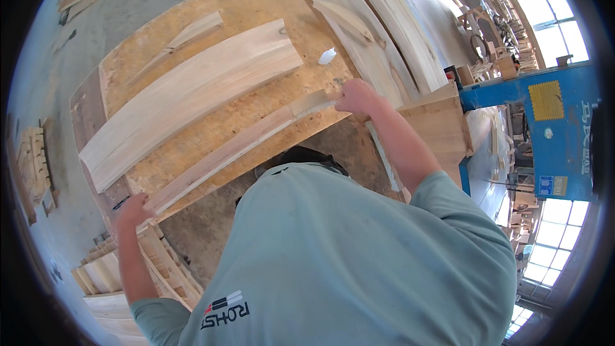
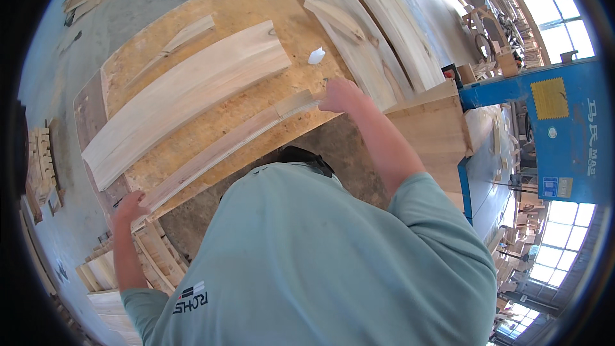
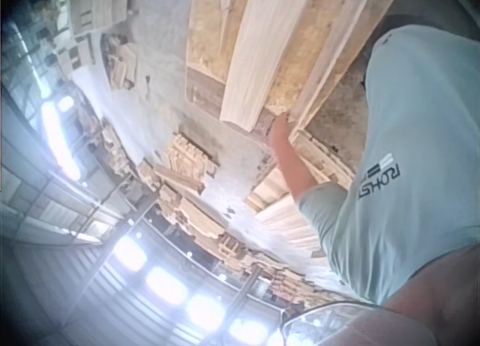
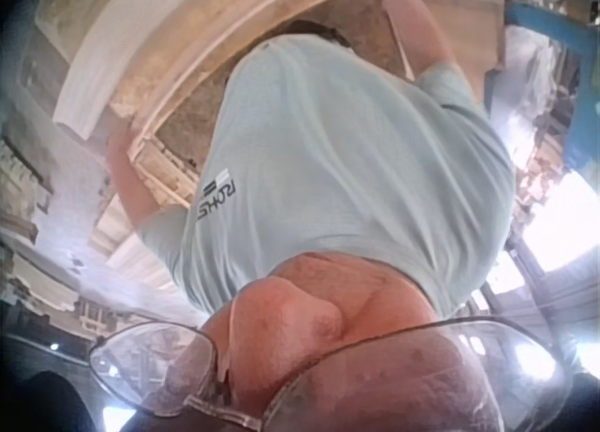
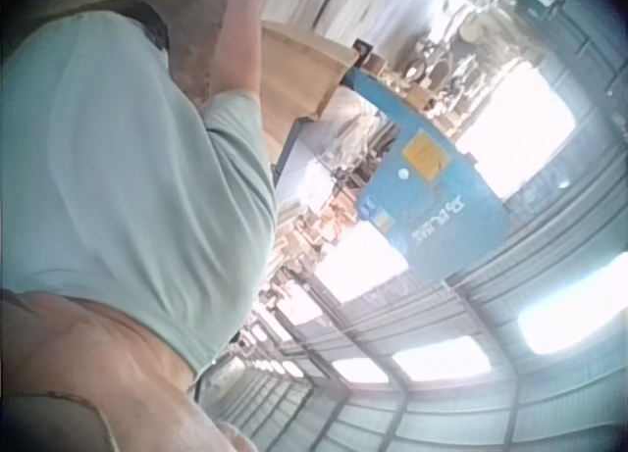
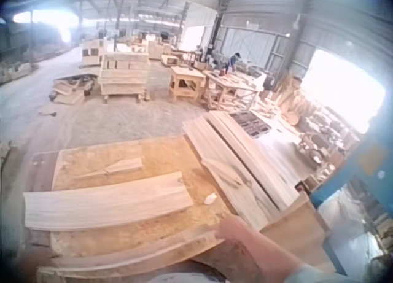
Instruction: The person joins wood components by applying glue from a bottle to a curved wooden piece, fitting a smaller wooden segment against it, and then marking the alignment with a pen.
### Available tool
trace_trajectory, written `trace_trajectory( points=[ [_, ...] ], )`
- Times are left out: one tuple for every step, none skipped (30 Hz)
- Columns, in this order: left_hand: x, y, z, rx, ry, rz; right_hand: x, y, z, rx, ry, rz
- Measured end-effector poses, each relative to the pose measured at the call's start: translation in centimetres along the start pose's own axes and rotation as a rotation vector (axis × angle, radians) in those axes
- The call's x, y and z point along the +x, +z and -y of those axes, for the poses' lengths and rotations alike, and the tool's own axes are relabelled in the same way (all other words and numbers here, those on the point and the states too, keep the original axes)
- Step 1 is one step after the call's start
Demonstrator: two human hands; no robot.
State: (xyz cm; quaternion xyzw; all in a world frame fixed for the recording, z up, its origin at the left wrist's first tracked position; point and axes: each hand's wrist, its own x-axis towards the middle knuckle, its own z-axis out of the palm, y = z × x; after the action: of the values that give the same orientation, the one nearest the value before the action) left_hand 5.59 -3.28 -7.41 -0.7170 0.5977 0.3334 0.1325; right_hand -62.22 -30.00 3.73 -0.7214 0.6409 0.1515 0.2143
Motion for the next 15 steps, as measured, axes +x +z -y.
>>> trace_trajectory(
  points=[
    [-0.5, -0.9, -5.7, -0.006, 0.01, -0.055, 0.3, 0.1, -0.8, -0.023, -0.001, -0.003],
    [-1.0, -1.0, -8.8, 0.046, 0.007, -0.09, 1.2, 0.3, -0.9, -0.041, -0.024, -0.009],
    [-1.4, -0.8, -11.5, 0.097, 0.004, -0.12, 1.9, 0.4, -1.0, -0.06, -0.046, -0.01],
    [-1.9, -0.6, -14.4, 0.121, 0.004, -0.192, 2.4, 0.3, -0.9, -0.071, -0.055, 0.019],
    [-2.0, -0.2, -17.2, 0.143, 0.01, -0.263, 2.8, 0.0, -0.9, -0.085, -0.058, 0.047],
    [-2.1, 0.0, -18.5, 0.168, 0.012, -0.336, 3.1, -0.4, -0.7, -0.096, -0.067, 0.075],
    [-1.6, 0.9, -18.2, 0.162, -0.011, -0.376, 3.5, -0.9, -0.3, -0.113, -0.061, 0.12],
    [-0.6, 2.3, -17.8, 0.156, -0.035, -0.417, 3.9, -1.5, 0.2, -0.131, -0.056, 0.165],
    [0.2, 2.7, -18.1, 0.149, -0.05, -0.458, 4.3, -1.9, 0.4, -0.149, -0.043, 0.207],
    [0.7, 2.8, -18.0, 0.112, -0.064, -0.438, 4.9, -2.1, 0.4, -0.144, -0.04, 0.202],
    [1.1, 2.9, -17.9, 0.075, -0.078, -0.418, 5.4, -2.3, 0.4, -0.14, -0.038, 0.198],
    [1.5, 2.6, -18.0, 0.036, -0.094, -0.402, 6.0, -2.7, 0.5, -0.138, -0.039, 0.191],
    [2.0, 2.4, -17.7, 0.031, -0.073, -0.369, 6.7, -2.5, 0.0, -0.063, -0.11, 0.117],
    [2.6, 2.1, -16.8, 0.026, -0.051, -0.337, 7.4, -1.7, -1.1, 0.012, -0.181, 0.043],
    [3.2, 1.8, -16.0, 0.021, -0.027, -0.298, 7.9, -1.1, -2.0, 0.087, -0.248, -0.027]
  ],
)
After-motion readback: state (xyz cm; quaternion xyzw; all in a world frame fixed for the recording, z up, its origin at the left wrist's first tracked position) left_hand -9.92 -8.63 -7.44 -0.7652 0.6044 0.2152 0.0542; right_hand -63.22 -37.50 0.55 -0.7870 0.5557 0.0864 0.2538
